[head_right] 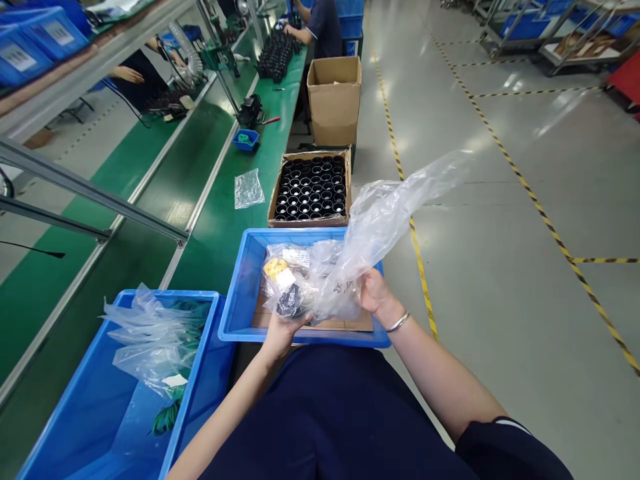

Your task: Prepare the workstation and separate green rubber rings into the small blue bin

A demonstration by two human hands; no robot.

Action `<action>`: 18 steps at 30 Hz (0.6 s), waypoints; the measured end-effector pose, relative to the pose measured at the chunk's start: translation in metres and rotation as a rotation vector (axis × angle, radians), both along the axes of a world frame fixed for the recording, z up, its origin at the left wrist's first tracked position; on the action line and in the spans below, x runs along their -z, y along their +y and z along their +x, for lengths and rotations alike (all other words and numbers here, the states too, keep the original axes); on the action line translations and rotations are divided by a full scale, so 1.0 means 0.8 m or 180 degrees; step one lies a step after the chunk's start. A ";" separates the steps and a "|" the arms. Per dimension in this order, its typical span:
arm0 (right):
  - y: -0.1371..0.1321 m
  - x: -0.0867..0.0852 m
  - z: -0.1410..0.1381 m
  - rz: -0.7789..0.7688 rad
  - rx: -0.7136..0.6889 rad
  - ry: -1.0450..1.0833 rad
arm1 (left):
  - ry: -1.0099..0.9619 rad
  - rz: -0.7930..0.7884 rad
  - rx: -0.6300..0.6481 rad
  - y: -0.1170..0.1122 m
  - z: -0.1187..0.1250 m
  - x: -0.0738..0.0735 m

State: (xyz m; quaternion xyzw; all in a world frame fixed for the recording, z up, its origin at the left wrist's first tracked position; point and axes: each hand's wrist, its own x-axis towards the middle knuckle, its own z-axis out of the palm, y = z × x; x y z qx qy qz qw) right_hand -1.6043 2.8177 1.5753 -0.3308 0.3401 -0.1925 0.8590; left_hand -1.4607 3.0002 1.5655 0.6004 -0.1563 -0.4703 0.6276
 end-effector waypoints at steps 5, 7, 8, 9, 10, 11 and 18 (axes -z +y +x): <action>0.002 -0.010 -0.006 0.0275 0.0340 0.0007 | 0.0047 -0.0044 0.0002 0.004 0.000 0.004; 0.001 -0.012 -0.008 0.0497 0.0329 0.0015 | 0.0200 -0.0033 0.0044 0.005 0.001 0.006; 0.000 -0.013 -0.009 0.0591 0.0294 0.0025 | 0.0310 0.0011 0.0047 0.005 0.002 0.007; -0.002 -0.013 -0.010 0.0657 0.0241 0.0037 | 0.0434 0.0081 0.0036 0.004 0.002 0.008; -0.003 -0.014 -0.010 0.0690 0.0184 0.0047 | 0.0560 0.0170 0.0030 0.003 0.002 0.009; -0.005 -0.015 -0.010 0.0686 0.0138 0.0055 | 0.0669 0.0262 0.0028 0.002 0.003 0.009; -0.019 -0.023 0.001 0.0548 0.0463 0.0221 | 0.0910 0.0598 -0.0002 -0.011 0.005 0.003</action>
